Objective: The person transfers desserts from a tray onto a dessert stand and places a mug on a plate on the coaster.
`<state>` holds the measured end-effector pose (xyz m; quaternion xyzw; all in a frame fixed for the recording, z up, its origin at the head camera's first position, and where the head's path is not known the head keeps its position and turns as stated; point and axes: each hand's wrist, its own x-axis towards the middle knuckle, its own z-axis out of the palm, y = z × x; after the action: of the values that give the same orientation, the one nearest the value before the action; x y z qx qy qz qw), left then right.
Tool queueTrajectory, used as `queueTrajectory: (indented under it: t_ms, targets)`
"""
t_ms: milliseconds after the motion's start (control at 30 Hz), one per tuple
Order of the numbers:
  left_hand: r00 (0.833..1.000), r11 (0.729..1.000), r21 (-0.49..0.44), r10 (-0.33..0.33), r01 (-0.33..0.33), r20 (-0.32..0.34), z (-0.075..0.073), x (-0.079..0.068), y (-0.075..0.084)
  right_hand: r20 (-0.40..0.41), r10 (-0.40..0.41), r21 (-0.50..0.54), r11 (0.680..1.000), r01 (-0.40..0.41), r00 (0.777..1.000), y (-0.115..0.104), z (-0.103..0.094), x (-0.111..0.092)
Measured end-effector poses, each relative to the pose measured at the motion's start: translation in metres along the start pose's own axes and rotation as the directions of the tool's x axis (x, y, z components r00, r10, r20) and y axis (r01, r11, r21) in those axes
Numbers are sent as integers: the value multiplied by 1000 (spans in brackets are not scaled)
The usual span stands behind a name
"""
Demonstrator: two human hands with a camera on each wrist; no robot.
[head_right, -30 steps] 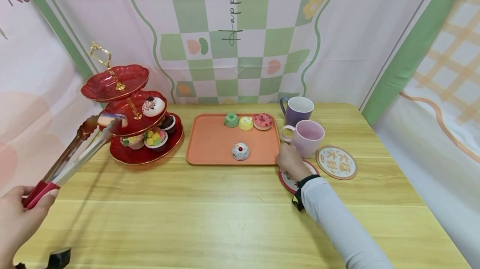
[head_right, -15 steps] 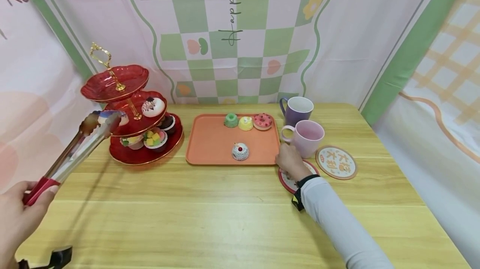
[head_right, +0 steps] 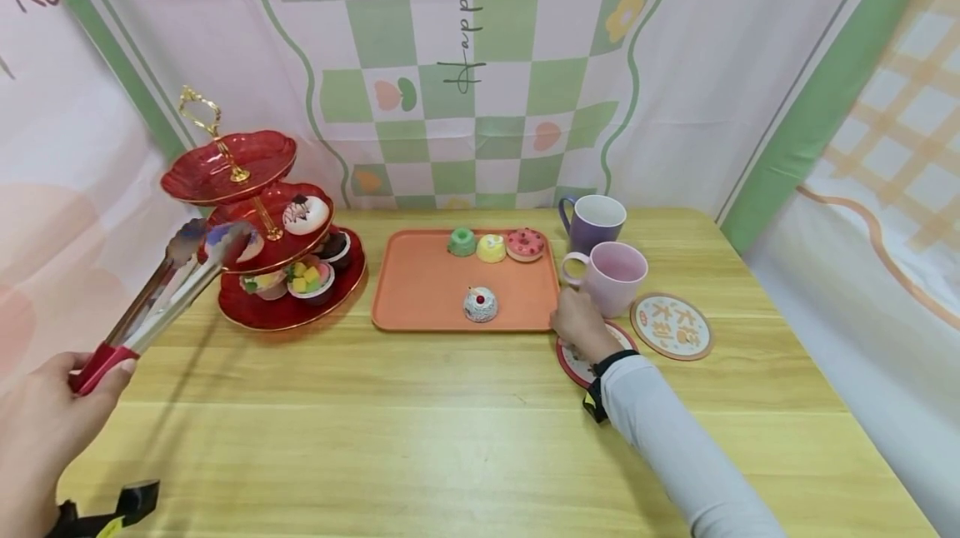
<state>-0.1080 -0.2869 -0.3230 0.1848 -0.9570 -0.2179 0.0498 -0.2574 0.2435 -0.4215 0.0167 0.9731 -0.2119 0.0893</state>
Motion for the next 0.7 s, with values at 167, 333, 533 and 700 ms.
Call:
queueTrajectory:
  t_ms: [167,333,533,700]
  targets:
    - [999,999,-4,-48,48,-12,-2,-2,-1,-16,-33,-7,999,33,999,1,-2,0]
    - [998,998,6,-58,58,-17,-2,-2,-5,-36,-63,-22,998,62,997,2,-2,0]
    - [999,998,21,-52,52,-15,-1,-2,-9,-27,-49,-20,999,48,998,1,-1,1]
    - [999,1000,-6,-20,20,-36,0,-9,-3,-27,-39,-14,999,39,999,1,-1,1]
